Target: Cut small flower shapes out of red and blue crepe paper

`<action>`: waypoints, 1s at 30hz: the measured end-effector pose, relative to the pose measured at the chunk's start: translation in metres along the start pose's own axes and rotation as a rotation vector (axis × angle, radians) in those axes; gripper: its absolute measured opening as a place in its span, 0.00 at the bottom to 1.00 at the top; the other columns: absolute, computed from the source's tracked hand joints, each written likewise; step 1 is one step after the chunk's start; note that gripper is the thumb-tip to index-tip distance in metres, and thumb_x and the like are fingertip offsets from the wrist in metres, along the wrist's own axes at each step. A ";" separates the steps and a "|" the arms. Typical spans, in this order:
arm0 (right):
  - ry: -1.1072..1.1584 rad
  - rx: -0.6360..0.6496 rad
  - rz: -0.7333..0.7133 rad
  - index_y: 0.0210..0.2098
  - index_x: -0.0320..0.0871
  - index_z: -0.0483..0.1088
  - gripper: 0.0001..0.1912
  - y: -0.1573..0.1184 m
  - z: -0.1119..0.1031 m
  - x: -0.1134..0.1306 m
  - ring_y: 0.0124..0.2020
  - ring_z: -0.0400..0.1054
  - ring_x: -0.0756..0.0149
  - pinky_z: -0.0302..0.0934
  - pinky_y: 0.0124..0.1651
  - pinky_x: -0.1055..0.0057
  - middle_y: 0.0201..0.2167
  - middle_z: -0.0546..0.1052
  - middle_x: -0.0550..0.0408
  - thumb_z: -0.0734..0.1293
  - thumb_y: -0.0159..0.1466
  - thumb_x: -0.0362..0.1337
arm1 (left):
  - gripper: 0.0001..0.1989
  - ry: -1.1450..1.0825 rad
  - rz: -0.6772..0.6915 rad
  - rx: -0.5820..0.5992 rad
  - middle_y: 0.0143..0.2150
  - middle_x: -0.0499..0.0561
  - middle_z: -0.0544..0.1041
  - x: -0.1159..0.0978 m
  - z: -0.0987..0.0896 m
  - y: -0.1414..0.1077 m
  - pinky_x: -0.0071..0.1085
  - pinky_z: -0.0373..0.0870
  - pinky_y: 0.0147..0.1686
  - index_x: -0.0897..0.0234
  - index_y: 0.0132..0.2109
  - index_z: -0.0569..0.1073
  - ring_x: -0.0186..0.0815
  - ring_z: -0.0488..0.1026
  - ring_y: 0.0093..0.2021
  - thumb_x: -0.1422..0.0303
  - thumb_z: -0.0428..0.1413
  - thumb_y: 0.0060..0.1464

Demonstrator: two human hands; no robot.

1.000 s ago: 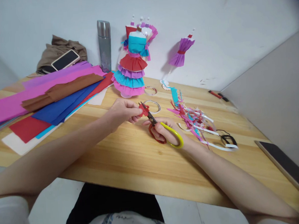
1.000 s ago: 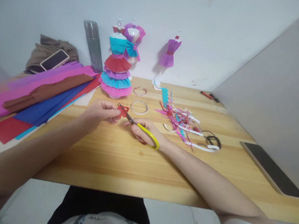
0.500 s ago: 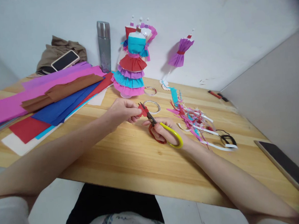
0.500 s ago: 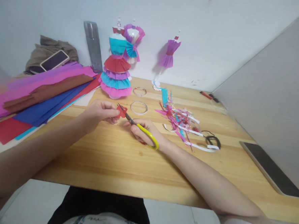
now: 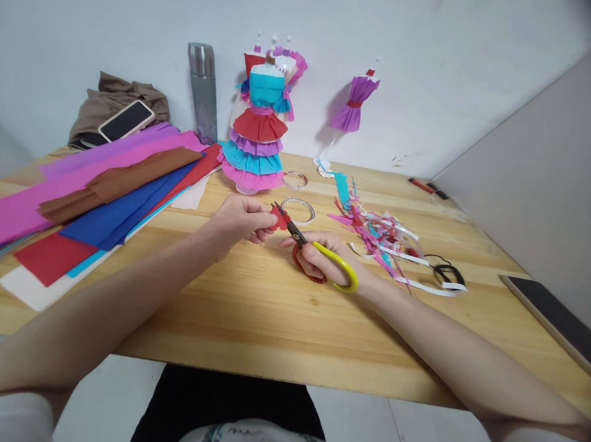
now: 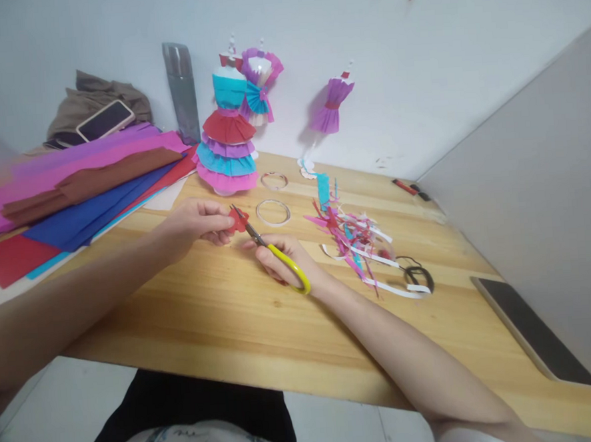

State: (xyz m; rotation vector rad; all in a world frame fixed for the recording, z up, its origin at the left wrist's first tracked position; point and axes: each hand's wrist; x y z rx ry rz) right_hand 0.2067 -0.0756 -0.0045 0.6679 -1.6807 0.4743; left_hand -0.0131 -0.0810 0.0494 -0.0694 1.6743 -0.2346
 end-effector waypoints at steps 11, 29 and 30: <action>-0.007 -0.014 0.001 0.48 0.35 0.76 0.38 0.001 0.000 0.001 0.13 0.50 0.76 0.47 0.16 0.75 0.14 0.60 0.68 0.66 0.64 0.67 | 0.09 -0.110 -0.023 0.010 0.22 0.48 0.75 0.007 0.004 -0.002 0.23 0.69 0.27 0.67 0.27 0.77 0.28 0.72 0.23 0.68 0.65 0.51; 0.001 0.031 -0.032 0.49 0.37 0.76 0.35 -0.001 -0.001 0.003 0.16 0.53 0.75 0.49 0.19 0.75 0.17 0.62 0.66 0.66 0.65 0.65 | 0.09 -0.116 0.007 -0.006 0.21 0.48 0.75 0.003 0.006 -0.003 0.23 0.70 0.28 0.66 0.23 0.75 0.28 0.72 0.24 0.73 0.62 0.49; -0.001 0.031 -0.033 0.49 0.37 0.76 0.35 -0.002 -0.001 0.004 0.16 0.53 0.75 0.49 0.19 0.75 0.17 0.62 0.66 0.66 0.65 0.65 | 0.09 -0.109 0.011 -0.006 0.20 0.48 0.75 0.003 0.007 -0.003 0.23 0.70 0.28 0.66 0.23 0.74 0.28 0.72 0.23 0.73 0.62 0.49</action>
Point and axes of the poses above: each hand's wrist, its own y-axis towards the middle knuckle, its own z-axis out of the palm, x = y × z
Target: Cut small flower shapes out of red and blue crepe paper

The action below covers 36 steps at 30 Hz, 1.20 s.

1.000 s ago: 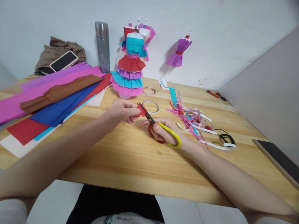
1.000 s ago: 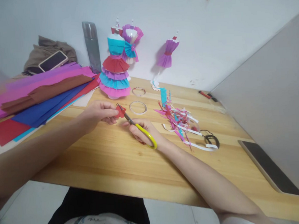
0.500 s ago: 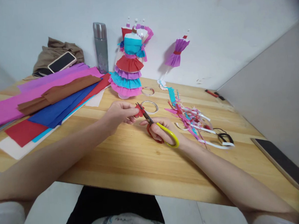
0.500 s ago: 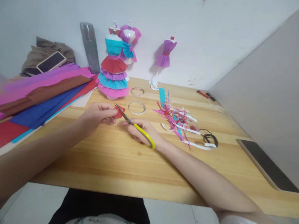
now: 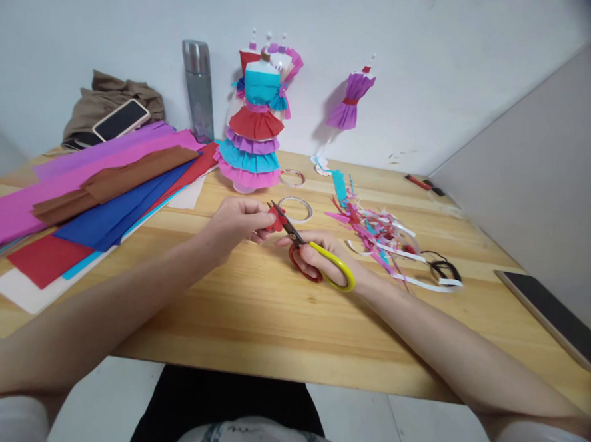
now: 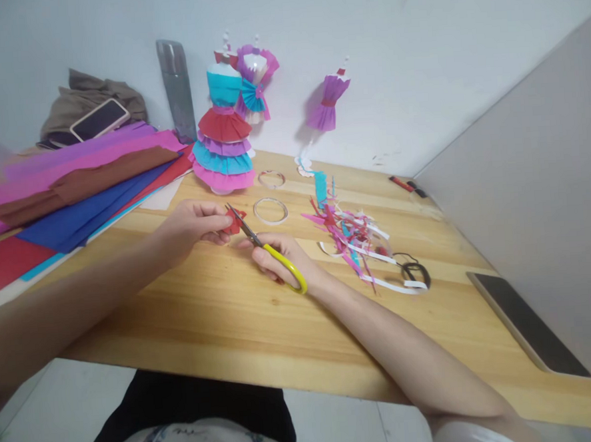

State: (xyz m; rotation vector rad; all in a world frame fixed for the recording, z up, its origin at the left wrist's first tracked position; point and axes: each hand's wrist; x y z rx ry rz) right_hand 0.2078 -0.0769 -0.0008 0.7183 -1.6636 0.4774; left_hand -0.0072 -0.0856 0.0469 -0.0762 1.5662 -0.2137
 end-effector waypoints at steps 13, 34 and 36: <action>-0.004 -0.005 0.005 0.48 0.36 0.75 0.37 0.001 0.001 -0.002 0.14 0.52 0.76 0.48 0.17 0.75 0.16 0.61 0.67 0.65 0.65 0.67 | 0.08 0.067 0.084 -0.008 0.20 0.48 0.75 0.005 -0.001 0.004 0.24 0.70 0.28 0.66 0.22 0.75 0.29 0.71 0.24 0.72 0.61 0.48; 0.049 -0.016 -0.022 0.47 0.37 0.75 0.35 0.000 0.005 -0.006 0.13 0.50 0.76 0.47 0.17 0.75 0.15 0.59 0.68 0.64 0.66 0.66 | 0.08 0.082 0.078 0.005 0.19 0.48 0.75 0.000 -0.003 0.004 0.23 0.70 0.27 0.66 0.22 0.76 0.28 0.71 0.22 0.73 0.60 0.48; 0.048 -0.013 -0.025 0.47 0.37 0.75 0.35 0.001 0.005 -0.005 0.13 0.50 0.76 0.46 0.17 0.75 0.15 0.60 0.68 0.64 0.67 0.66 | 0.08 0.079 0.076 0.005 0.19 0.48 0.75 0.000 -0.003 0.004 0.23 0.70 0.27 0.66 0.22 0.76 0.28 0.71 0.22 0.73 0.60 0.48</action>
Point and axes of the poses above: each hand's wrist, its own y-axis towards the middle knuckle, its own z-axis out of the palm, x = y × z
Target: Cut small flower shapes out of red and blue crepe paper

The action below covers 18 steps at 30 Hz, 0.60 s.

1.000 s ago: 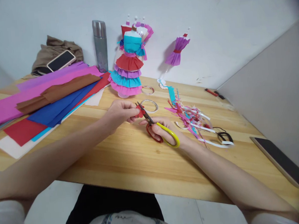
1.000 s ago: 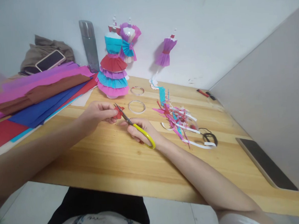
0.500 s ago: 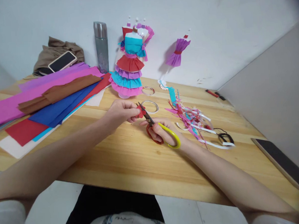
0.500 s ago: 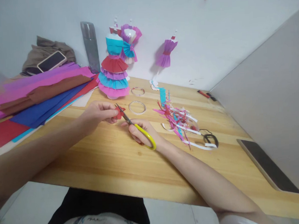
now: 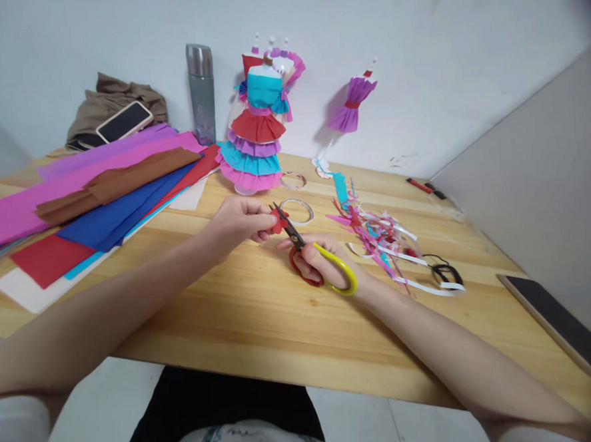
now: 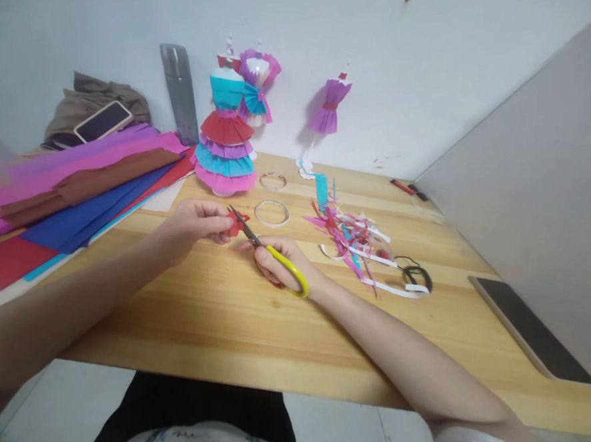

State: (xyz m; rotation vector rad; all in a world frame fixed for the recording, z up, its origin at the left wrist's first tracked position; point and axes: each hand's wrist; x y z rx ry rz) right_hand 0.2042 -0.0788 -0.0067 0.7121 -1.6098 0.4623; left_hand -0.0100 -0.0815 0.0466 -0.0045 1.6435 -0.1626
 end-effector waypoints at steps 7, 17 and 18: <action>0.004 0.003 0.000 0.46 0.37 0.75 0.35 0.001 0.000 0.002 0.13 0.49 0.76 0.46 0.16 0.75 0.14 0.59 0.69 0.64 0.66 0.66 | 0.08 0.010 -0.007 -0.010 0.19 0.48 0.74 -0.002 -0.001 -0.001 0.23 0.70 0.27 0.66 0.22 0.76 0.28 0.71 0.23 0.74 0.60 0.48; -0.012 -0.002 0.007 0.47 0.37 0.76 0.36 0.000 -0.001 0.002 0.13 0.49 0.76 0.46 0.17 0.75 0.14 0.60 0.68 0.65 0.66 0.66 | 0.09 0.022 -0.030 -0.025 0.19 0.48 0.75 -0.005 -0.002 -0.001 0.22 0.70 0.26 0.67 0.22 0.76 0.28 0.72 0.22 0.75 0.60 0.49; -0.017 -0.004 0.010 0.47 0.37 0.76 0.36 0.001 -0.002 0.002 0.13 0.49 0.76 0.46 0.17 0.75 0.14 0.60 0.68 0.65 0.66 0.66 | 0.09 0.021 -0.029 -0.026 0.19 0.48 0.75 -0.005 -0.002 0.000 0.22 0.70 0.26 0.67 0.22 0.76 0.28 0.72 0.22 0.75 0.60 0.49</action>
Point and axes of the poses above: each hand's wrist, its own y-axis towards the middle knuckle, its own z-axis out of the palm, x = y × z
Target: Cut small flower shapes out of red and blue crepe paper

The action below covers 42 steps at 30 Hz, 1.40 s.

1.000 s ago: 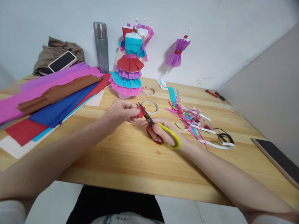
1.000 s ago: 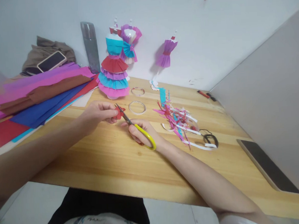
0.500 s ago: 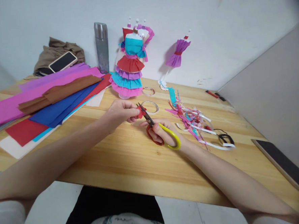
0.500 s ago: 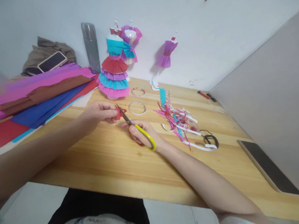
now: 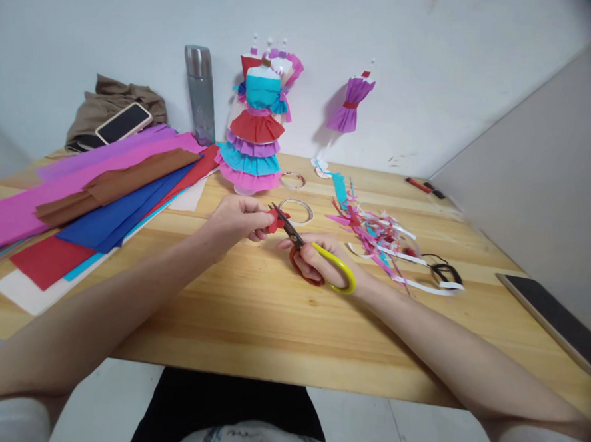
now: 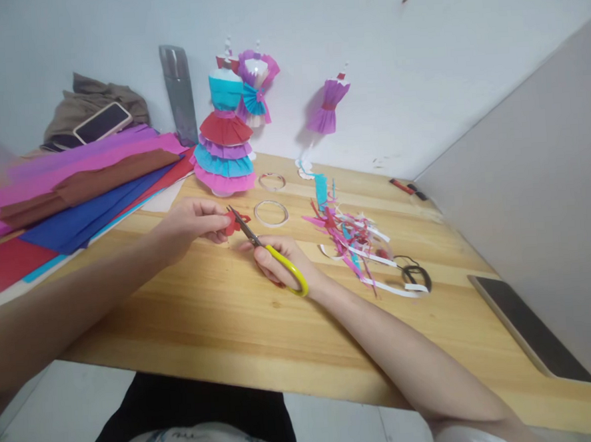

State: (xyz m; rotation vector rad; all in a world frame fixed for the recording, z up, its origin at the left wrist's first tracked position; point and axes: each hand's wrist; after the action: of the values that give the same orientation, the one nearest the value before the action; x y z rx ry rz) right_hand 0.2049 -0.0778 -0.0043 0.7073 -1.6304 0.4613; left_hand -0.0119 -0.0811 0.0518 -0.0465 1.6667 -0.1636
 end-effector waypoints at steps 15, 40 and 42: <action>-0.007 0.006 0.044 0.47 0.38 0.75 0.35 -0.002 0.000 0.008 0.16 0.55 0.74 0.51 0.19 0.74 0.17 0.64 0.66 0.66 0.65 0.66 | 0.05 -0.096 -0.006 0.008 0.24 0.50 0.78 0.009 -0.003 0.005 0.26 0.74 0.30 0.67 0.25 0.78 0.30 0.73 0.25 0.71 0.64 0.47; -0.042 0.018 0.027 0.45 0.38 0.74 0.33 -0.001 -0.001 0.007 0.14 0.53 0.76 0.47 0.19 0.75 0.15 0.62 0.67 0.65 0.66 0.65 | 0.09 -0.114 -0.062 0.062 0.22 0.49 0.75 0.001 -0.001 -0.002 0.24 0.71 0.28 0.67 0.22 0.74 0.28 0.71 0.23 0.76 0.61 0.50; -0.043 0.018 0.021 0.45 0.38 0.74 0.34 -0.001 -0.001 0.007 0.13 0.52 0.76 0.47 0.18 0.75 0.14 0.62 0.68 0.64 0.66 0.66 | 0.10 -0.108 -0.069 0.054 0.21 0.49 0.75 0.001 -0.001 -0.002 0.25 0.71 0.28 0.67 0.22 0.74 0.28 0.71 0.22 0.76 0.60 0.50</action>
State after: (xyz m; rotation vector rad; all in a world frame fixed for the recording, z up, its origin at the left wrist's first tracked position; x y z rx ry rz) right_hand 0.2056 -0.0791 0.0025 0.7179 -1.6771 0.4793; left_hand -0.0127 -0.0830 0.0513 -0.0704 1.5533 -0.2543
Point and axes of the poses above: each hand's wrist, its own y-axis towards the middle knuckle, its own z-axis out of the palm, x = y × z
